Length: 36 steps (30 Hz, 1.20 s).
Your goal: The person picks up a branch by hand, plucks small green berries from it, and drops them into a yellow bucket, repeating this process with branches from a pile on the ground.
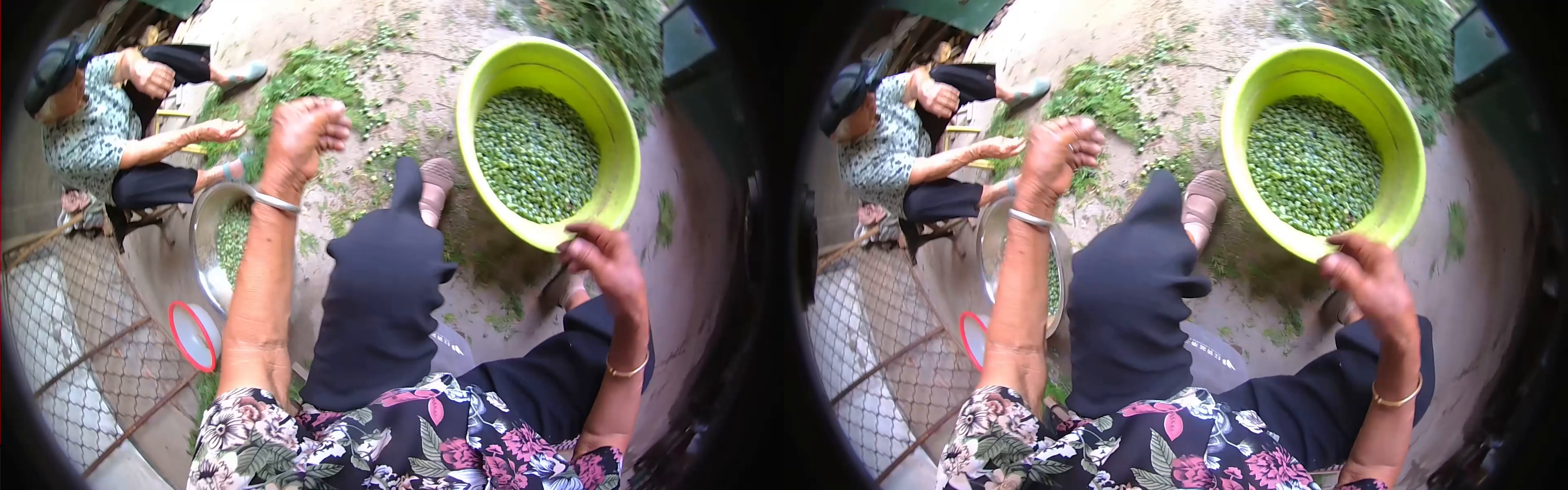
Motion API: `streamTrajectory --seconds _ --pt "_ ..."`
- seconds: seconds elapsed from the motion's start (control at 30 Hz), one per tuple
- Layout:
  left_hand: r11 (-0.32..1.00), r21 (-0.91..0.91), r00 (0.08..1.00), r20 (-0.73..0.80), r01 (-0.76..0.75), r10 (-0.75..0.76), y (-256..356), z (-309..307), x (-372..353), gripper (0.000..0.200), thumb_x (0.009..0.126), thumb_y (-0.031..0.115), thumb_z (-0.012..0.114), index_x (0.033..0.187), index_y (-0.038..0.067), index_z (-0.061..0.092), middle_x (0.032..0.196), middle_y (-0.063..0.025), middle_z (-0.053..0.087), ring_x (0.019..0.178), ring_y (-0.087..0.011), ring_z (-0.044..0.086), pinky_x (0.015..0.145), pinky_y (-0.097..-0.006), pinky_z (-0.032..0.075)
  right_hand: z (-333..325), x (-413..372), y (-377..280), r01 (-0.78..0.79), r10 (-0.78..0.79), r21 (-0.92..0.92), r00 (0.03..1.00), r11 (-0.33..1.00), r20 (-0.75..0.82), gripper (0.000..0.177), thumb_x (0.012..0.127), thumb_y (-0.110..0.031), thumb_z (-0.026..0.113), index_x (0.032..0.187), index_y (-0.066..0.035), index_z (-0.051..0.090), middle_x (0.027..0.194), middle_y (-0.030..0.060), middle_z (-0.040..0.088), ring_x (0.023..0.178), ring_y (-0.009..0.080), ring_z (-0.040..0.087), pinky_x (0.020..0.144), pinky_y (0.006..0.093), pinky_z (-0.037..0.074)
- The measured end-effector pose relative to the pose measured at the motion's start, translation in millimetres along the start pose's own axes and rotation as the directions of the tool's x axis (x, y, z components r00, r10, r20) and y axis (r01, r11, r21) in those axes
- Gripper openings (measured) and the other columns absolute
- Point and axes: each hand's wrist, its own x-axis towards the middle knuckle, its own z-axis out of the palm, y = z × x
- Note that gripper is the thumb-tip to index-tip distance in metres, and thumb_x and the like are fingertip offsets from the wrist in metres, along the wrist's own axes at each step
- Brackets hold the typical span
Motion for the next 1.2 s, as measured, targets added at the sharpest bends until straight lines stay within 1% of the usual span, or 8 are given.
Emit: streamTrajectory --seconds 0.27,0.4,0.53,0.67,0.77,0.93,1.07,1.2 --pt "0.887 -0.107 0.825 -0.333 0.449 -0.457 -227.8 -49.3 -44.6 0.009 0.078 0.003 0.060 0.069 0.001 0.059 0.059 -0.0046 0.057 0.045 -0.0125 0.054 0.036 -0.0247 0.044 53.0 11.7 31.8 -0.125 0.261 -0.632 0.957 0.764 0.127 0.045 0.081 -0.023 0.066 0.115 0.004 0.056 0.106 0.0221 0.064 0.097 0.0387 0.061 0.083 0.0421 0.048" --pt "0.839 0.064 0.795 -0.368 0.540 -0.483 -270.1 -41.4 -46.0 0.012 0.077 0.002 0.063 0.086 -0.005 0.061 0.066 -0.0072 0.060 0.050 -0.0129 0.057 0.039 -0.0248 0.046 45.8 14.2 20.6 -0.150 0.290 -0.619 0.948 0.771 0.131 0.044 0.080 -0.023 0.066 0.113 0.004 0.056 0.105 0.0228 0.063 0.096 0.0401 0.060 0.083 0.0418 0.047" --pt "0.871 0.276 0.874 -0.393 0.407 -0.284 -280.1 -25.2 -5.3 0.015 0.075 0.008 0.065 0.086 -0.002 0.066 0.065 -0.0110 0.064 0.050 -0.0172 0.060 0.044 -0.0307 0.049 36.1 13.8 -2.4 -0.222 0.280 -0.406 0.956 0.886 0.088 0.041 0.081 -0.020 0.065 0.112 0.005 0.056 0.100 0.0215 0.064 0.089 0.0327 0.063 0.076 0.0375 0.050" --pt "0.707 0.699 0.951 -0.280 0.106 0.133 -275.9 -19.1 49.6 0.022 0.073 0.013 0.064 0.092 0.000 0.066 0.074 -0.0223 0.064 0.073 -0.0361 0.064 0.069 -0.0422 0.050 30.4 35.2 1.6 -0.280 0.269 -0.427 0.959 0.860 -0.087 0.042 0.080 -0.015 0.067 0.113 0.007 0.055 0.100 0.0244 0.064 0.088 0.0313 0.064 0.078 0.0365 0.050" --pt "0.514 0.856 0.962 -0.184 0.055 0.203 -285.4 -19.6 81.5 0.029 0.075 0.014 0.066 0.101 0.001 0.061 0.084 -0.0233 0.063 0.082 -0.0387 0.062 0.072 -0.0457 0.050 44.9 68.4 51.1 -0.054 -0.170 -0.675 0.950 0.735 -0.261 0.052 0.080 -0.022 0.068 0.118 0.009 0.051 0.104 0.0262 0.063 0.095 0.0357 0.063 0.084 0.0402 0.049" --pt "0.382 0.920 0.990 -0.120 0.082 0.075 -289.0 -19.3 106.6 0.039 0.074 0.019 0.071 0.108 0.008 0.054 0.091 -0.0249 0.060 0.085 -0.0417 0.060 0.073 -0.0496 0.049 84.0 131.8 87.5 -0.180 0.040 -0.502 0.960 0.846 -0.276 0.062 0.079 -0.038 0.070 0.117 0.008 0.052 0.105 0.0296 0.061 0.098 0.0405 0.061 0.086 0.0430 0.048" --pt "0.332 0.943 0.997 -0.037 0.015 0.062 -294.4 -24.8 112.8 0.036 0.073 0.018 0.073 0.103 0.009 0.055 0.088 -0.0233 0.060 0.083 -0.0401 0.061 0.071 -0.0485 0.050 88.0 140.1 121.0 0.084 -0.226 -0.483 0.943 0.872 -0.245 0.075 0.077 -0.049 0.070 0.120 0.008 0.048 0.104 0.0284 0.061 0.096 0.0403 0.062 0.083 0.0430 0.049" --pt "0.451 0.881 0.972 0.038 -0.143 0.234 -295.3 -34.7 111.1 0.023 0.073 0.007 0.070 0.093 0.003 0.059 0.080 -0.0166 0.063 0.069 -0.0294 0.064 0.060 -0.0427 0.052 103.7 148.0 117.9 0.126 -0.253 -0.732 0.965 0.669 -0.065 0.069 0.067 -0.030 0.079 0.118 0.004 0.048 0.103 0.0238 0.060 0.093 0.0392 0.059 0.081 0.0435 0.048"
